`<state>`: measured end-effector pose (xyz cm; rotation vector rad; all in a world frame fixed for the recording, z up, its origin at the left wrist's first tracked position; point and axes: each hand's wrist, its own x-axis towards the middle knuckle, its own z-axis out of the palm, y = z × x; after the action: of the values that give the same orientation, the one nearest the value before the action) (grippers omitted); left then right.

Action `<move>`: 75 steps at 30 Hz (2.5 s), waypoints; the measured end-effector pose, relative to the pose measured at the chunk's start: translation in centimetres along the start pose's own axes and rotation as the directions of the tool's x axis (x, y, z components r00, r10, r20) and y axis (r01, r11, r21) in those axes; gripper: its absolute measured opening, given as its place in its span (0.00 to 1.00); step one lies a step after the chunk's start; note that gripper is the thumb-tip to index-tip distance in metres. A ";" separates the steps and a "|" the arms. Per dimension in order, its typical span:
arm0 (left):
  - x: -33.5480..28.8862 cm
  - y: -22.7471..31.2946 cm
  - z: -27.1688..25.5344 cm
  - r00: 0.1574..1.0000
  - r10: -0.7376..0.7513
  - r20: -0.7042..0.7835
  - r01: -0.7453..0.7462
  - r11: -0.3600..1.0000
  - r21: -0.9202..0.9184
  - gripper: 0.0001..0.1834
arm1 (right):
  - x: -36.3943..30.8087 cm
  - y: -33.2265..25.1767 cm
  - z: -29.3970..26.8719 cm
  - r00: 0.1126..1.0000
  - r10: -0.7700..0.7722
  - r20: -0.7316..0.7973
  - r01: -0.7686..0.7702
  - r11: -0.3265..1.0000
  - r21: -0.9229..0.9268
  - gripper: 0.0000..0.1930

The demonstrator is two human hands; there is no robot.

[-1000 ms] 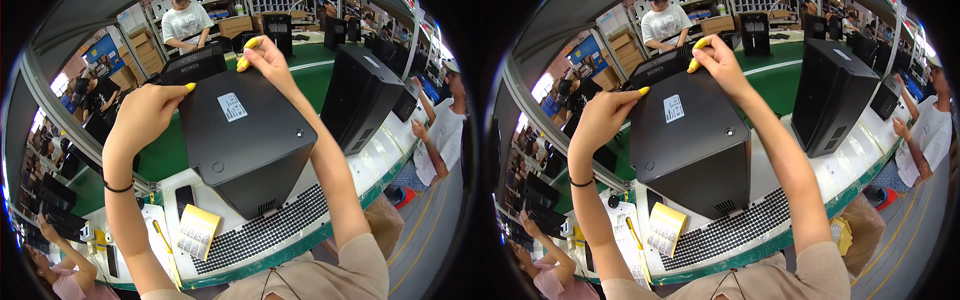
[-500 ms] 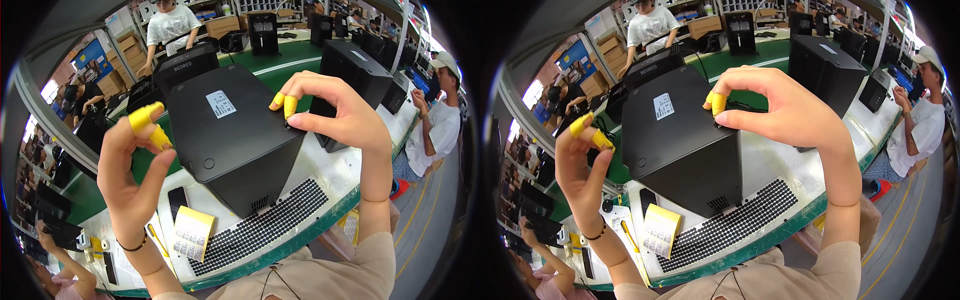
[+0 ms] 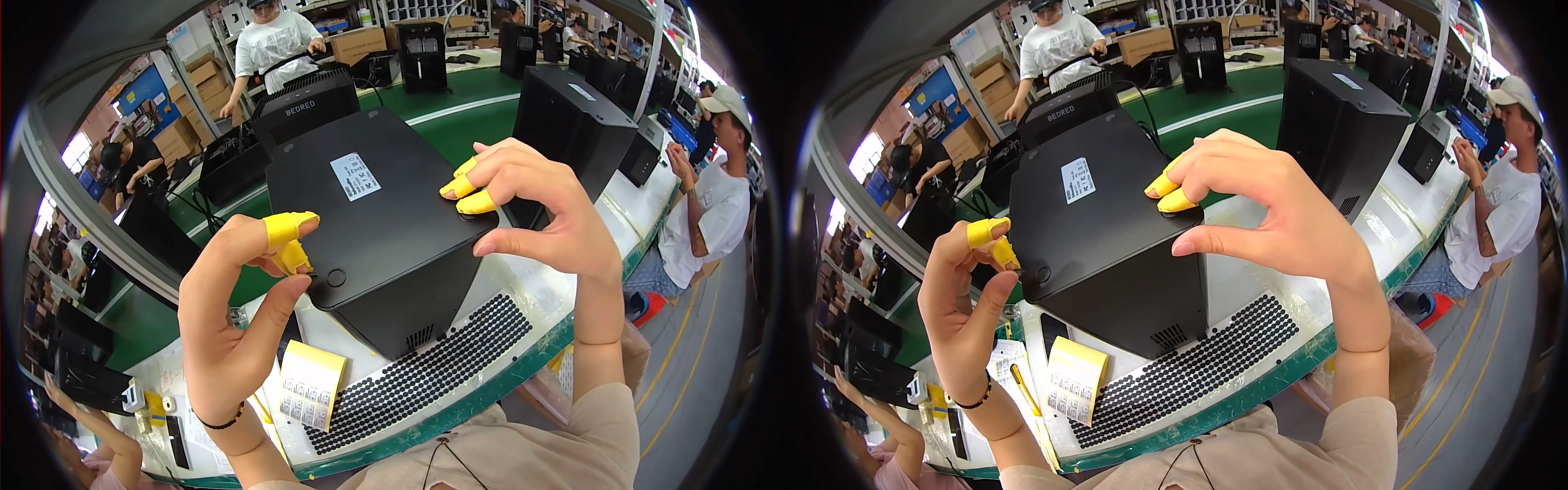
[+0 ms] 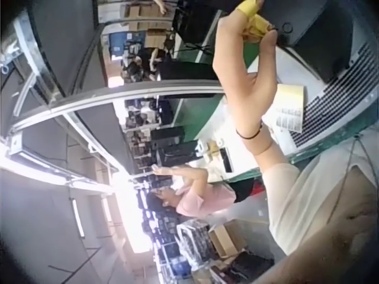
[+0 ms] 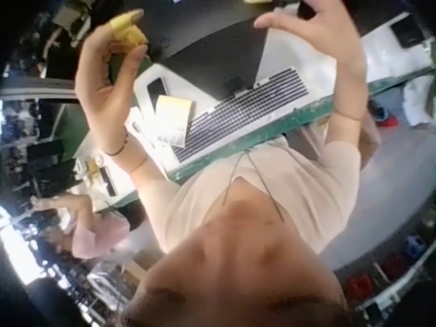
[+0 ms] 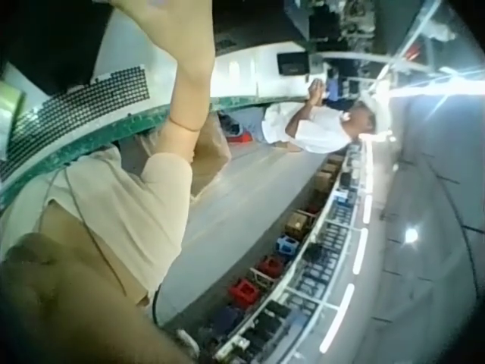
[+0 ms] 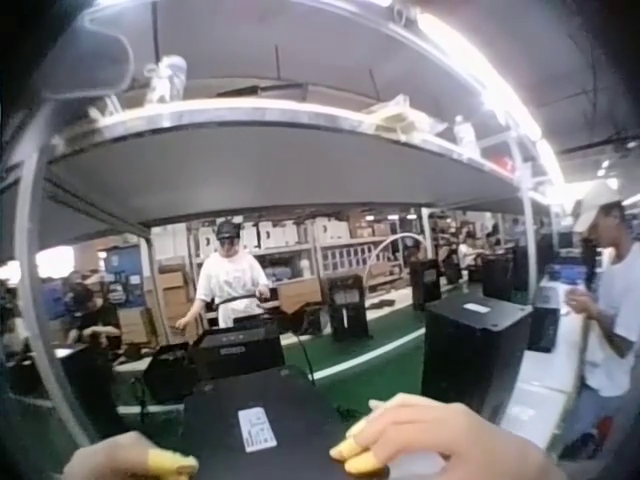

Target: Applying identification and compliance labels to the casing of electronic devices on a manufacturing assembly line.

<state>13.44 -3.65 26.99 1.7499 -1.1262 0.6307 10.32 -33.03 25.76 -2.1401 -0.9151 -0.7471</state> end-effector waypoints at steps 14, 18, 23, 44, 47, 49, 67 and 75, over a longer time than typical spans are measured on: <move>1.2 0.9 -1.0 0.972 -0.016 0.234 -0.002 0.997 0.078 0.18 | -1.8 0.7 3.5 0.944 -0.115 -0.309 0.087 0.991 -0.102 0.19; 1.6 0.5 -0.3 0.979 -0.015 0.201 -0.007 0.994 0.107 0.16 | -2.1 1.2 3.8 0.931 -0.111 -0.347 0.075 0.991 -0.115 0.16; 1.9 0.9 0.0 0.977 0.094 0.193 -0.147 0.948 0.282 0.13 | -2.1 0.9 3.9 0.928 -0.117 -0.354 0.077 0.989 -0.126 0.16; -8.5 -7.0 5.8 0.800 -0.297 -0.522 0.137 0.937 -0.323 0.36 | -5.2 1.9 7.8 0.831 0.365 -0.420 -0.159 0.879 0.450 0.47; -16.1 -13.2 10.3 0.481 -0.872 -0.087 0.571 0.387 -0.724 0.28 | -6.1 2.8 10.2 0.808 0.421 -0.411 -0.154 0.826 0.543 0.53; -16.1 -12.6 13.4 0.430 -0.897 0.103 0.578 0.185 -0.795 0.24 | -7.4 3.6 12.3 0.786 0.426 -0.448 -0.122 0.818 0.563 0.52; -0.4 -15.8 36.9 0.580 -0.813 0.055 0.527 0.323 -0.786 0.43 | -14.7 18.2 4.8 0.525 -0.242 -0.816 -0.450 0.735 -0.508 0.33; 3.2 -13.7 44.3 0.548 -0.836 0.027 0.568 0.349 -0.746 0.41 | -21.3 20.3 1.4 0.366 0.084 -0.927 -0.680 0.704 -0.204 0.47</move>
<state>24.48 -42.75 4.39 1.1767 -0.1341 -0.0744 13.89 -50.65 2.40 -1.8255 0.5096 -1.7703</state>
